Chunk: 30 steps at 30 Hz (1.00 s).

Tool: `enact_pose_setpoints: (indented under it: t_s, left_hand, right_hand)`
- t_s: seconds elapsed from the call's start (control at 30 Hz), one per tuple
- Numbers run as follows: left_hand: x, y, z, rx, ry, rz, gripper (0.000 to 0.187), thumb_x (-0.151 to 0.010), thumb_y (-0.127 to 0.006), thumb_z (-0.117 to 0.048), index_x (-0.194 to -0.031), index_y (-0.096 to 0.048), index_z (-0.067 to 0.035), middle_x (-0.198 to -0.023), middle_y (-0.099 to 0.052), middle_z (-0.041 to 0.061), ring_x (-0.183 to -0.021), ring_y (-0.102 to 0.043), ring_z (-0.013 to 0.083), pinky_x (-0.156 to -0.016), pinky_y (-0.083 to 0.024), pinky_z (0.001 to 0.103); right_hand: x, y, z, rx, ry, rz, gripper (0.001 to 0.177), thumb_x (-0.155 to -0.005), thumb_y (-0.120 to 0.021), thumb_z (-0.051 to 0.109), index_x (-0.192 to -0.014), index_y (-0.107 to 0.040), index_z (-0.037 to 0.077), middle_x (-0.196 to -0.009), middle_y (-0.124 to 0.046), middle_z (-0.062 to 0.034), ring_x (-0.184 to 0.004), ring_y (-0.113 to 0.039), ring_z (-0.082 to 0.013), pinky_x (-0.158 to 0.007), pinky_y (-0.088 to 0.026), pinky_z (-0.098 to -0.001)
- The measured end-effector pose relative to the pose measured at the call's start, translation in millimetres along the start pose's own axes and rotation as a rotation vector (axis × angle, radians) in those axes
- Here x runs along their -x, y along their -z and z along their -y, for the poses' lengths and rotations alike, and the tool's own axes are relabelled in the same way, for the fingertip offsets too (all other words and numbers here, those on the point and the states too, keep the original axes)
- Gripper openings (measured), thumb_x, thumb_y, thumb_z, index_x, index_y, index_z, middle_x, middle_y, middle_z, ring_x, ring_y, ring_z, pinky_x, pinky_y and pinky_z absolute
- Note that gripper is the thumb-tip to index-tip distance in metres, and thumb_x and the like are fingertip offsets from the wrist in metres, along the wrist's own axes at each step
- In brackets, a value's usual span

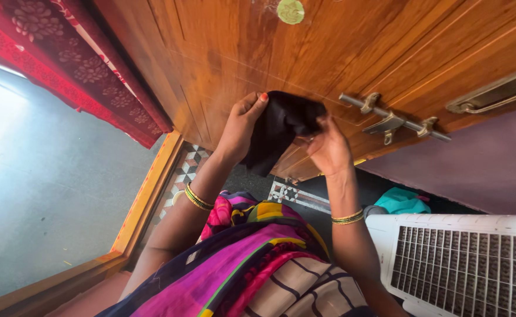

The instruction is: The person wipes the exterior of a wooden wardrobe with a dark cloth, moving from the upper panels to the lower sections. They dip the cloth into a small white cup of liquid and continue wiping the wardrobe door and handle area.

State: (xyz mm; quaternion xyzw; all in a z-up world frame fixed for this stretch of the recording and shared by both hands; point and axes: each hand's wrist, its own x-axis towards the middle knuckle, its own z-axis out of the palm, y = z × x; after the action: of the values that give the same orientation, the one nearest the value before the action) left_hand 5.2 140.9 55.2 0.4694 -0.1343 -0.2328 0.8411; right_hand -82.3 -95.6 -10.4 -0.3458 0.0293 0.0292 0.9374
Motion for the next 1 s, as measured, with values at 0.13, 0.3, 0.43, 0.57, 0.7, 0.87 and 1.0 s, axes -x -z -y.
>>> enact_pose_setpoints:
  t_s: [0.13,0.3,0.43,0.57,0.7,0.87,1.0]
  left_hand:
    - [5.2,7.3,-9.2,0.164,0.086,0.046,0.028,-0.107,-0.052,-0.027,-0.112,-0.063,-0.001,-0.098,-0.069,0.001,-0.090,-0.065,0.0083,-0.083,-0.053,0.025]
    - [-1.7,26.0,-5.1,0.090,0.087,0.157,0.030,-0.112,-0.053,-0.029,-0.114,-0.061,0.000,-0.098,-0.066,0.001,-0.090,-0.062,0.0083,-0.081,-0.052,0.026]
    - [-12.7,45.1,-11.0,-0.104,0.068,0.223,0.025,-0.106,-0.066,-0.025,-0.107,-0.067,0.000,-0.093,-0.068,0.003,-0.082,-0.063,0.0095,-0.074,-0.052,0.027]
    - [-21.0,54.1,-32.7,-0.916,-0.193,0.011,0.023,-0.093,-0.077,-0.024,-0.095,-0.071,-0.002,-0.077,-0.067,0.011,-0.061,-0.065,0.0198,-0.059,-0.048,0.033]
    - [-40.8,36.2,-55.8,-0.972,-0.600,0.074,0.021,-0.089,-0.079,-0.020,-0.093,-0.073,-0.001,-0.085,-0.065,0.015,-0.069,-0.065,0.0273,-0.062,-0.049,0.038]
    - [-53.5,0.5,-88.0,-0.736,-0.611,0.147,0.018,-0.103,-0.070,-0.009,-0.117,-0.064,-0.001,-0.111,-0.062,0.013,-0.098,-0.068,0.0251,-0.085,-0.057,0.035]
    - [-30.5,18.5,-89.1,-0.543,-0.637,0.229,0.033,-0.103,-0.060,0.001,-0.135,-0.056,-0.003,-0.135,-0.056,0.012,-0.126,-0.065,0.0242,-0.106,-0.059,0.031]
  right_hand:
    - [-1.4,-19.0,-2.2,0.131,0.025,-0.094,0.048,-0.106,-0.052,0.051,-0.125,-0.061,0.008,-0.107,-0.071,-0.0148,-0.100,-0.070,-0.0297,-0.096,-0.053,-0.0458]
    - [2.7,-68.8,-33.2,0.154,0.088,-0.099,0.051,-0.090,-0.065,0.037,-0.130,-0.058,0.006,-0.129,-0.068,-0.0058,-0.119,-0.067,-0.0174,-0.106,-0.052,-0.0394]
    - [-8.2,-80.2,-40.0,0.424,0.383,-0.149,0.036,-0.098,-0.076,0.007,-0.130,-0.060,0.003,-0.124,-0.064,-0.0089,-0.117,-0.060,-0.0178,-0.105,-0.049,-0.0324]
    - [-6.2,-97.2,-27.6,1.417,0.749,-0.470,0.021,-0.093,-0.078,0.003,-0.113,-0.071,0.003,-0.108,-0.060,-0.0118,-0.099,-0.058,-0.0167,-0.085,-0.049,-0.0284]
    - [-18.7,-116.9,-2.0,1.283,0.610,-0.721,0.017,-0.103,-0.067,0.002,-0.119,-0.073,0.000,-0.090,-0.067,-0.0029,-0.070,-0.053,-0.0101,-0.063,-0.042,-0.0241]
    - [-41.4,-125.3,30.3,1.342,1.226,-0.530,0.031,-0.119,-0.051,0.007,-0.149,-0.043,0.000,-0.139,-0.053,-0.0178,-0.110,-0.055,-0.0212,-0.096,-0.049,-0.0334]
    - [-92.7,-105.6,44.6,1.912,1.327,-0.611,0.063,-0.120,-0.045,0.033,-0.163,-0.012,0.002,-0.166,-0.011,-0.0259,-0.160,-0.012,-0.0300,-0.132,-0.025,-0.0467]
